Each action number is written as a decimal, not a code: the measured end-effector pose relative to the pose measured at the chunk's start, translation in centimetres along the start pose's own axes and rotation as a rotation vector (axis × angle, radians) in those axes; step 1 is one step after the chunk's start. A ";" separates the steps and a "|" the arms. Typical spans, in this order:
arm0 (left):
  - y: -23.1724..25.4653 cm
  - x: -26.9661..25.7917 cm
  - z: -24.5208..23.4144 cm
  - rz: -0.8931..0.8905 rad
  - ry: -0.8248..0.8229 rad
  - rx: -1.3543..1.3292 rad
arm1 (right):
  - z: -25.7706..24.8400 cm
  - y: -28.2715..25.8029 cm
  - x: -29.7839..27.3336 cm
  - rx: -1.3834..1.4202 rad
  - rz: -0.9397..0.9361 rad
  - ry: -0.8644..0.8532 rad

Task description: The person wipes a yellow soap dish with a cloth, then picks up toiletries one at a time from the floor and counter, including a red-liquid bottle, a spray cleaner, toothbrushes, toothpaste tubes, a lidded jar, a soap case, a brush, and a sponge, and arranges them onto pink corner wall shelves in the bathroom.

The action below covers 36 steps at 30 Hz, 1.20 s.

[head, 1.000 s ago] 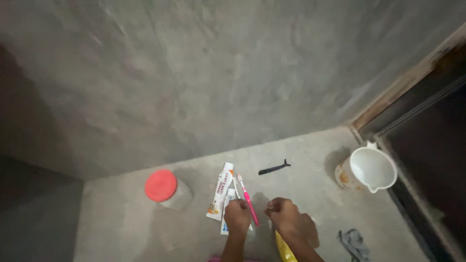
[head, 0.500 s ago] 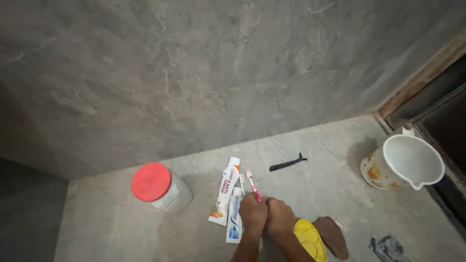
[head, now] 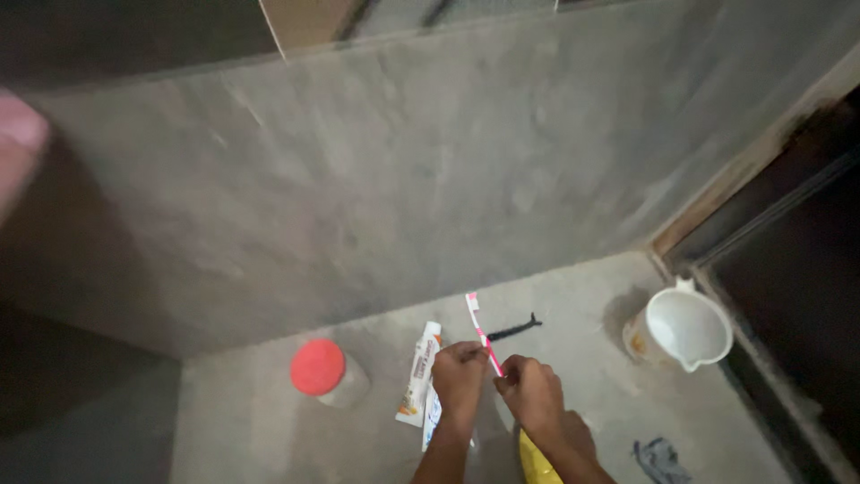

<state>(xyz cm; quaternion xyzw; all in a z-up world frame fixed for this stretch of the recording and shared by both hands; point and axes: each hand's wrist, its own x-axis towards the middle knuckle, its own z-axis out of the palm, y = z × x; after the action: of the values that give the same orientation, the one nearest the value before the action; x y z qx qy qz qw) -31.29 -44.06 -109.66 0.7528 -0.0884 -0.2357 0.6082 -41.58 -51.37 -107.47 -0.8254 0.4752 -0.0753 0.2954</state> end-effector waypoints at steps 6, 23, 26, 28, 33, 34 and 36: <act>20.0 -3.5 -5.9 -0.029 0.000 -0.141 | -16.0 -12.7 -3.2 0.043 -0.256 -0.015; 60.4 -15.5 -20.3 0.114 0.065 -0.425 | -52.7 -43.3 -15.2 -0.031 -0.585 0.026; 66.3 -19.1 -23.5 0.121 0.076 -0.465 | -57.2 -47.2 -18.3 -0.044 -0.670 0.049; 69.5 -21.5 -25.7 0.198 0.085 -0.468 | -59.6 -49.5 -20.5 -0.039 -0.742 0.082; 76.3 -27.8 -32.0 0.306 0.170 -0.418 | -64.5 -56.4 -26.9 -0.030 -0.779 0.051; 77.4 -29.2 -33.3 0.331 0.185 -0.397 | -65.2 -57.9 -28.2 0.022 -0.836 0.057; 80.0 -32.0 -36.0 0.344 0.229 -0.381 | -66.6 -60.9 -30.9 0.127 -0.947 0.060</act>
<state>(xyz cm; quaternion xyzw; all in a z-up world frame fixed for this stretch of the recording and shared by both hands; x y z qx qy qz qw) -30.31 -18.70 -19.81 0.6208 -0.0997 -0.0550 0.7757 -40.08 -30.63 -14.34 -0.9289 0.0494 -0.2542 0.2646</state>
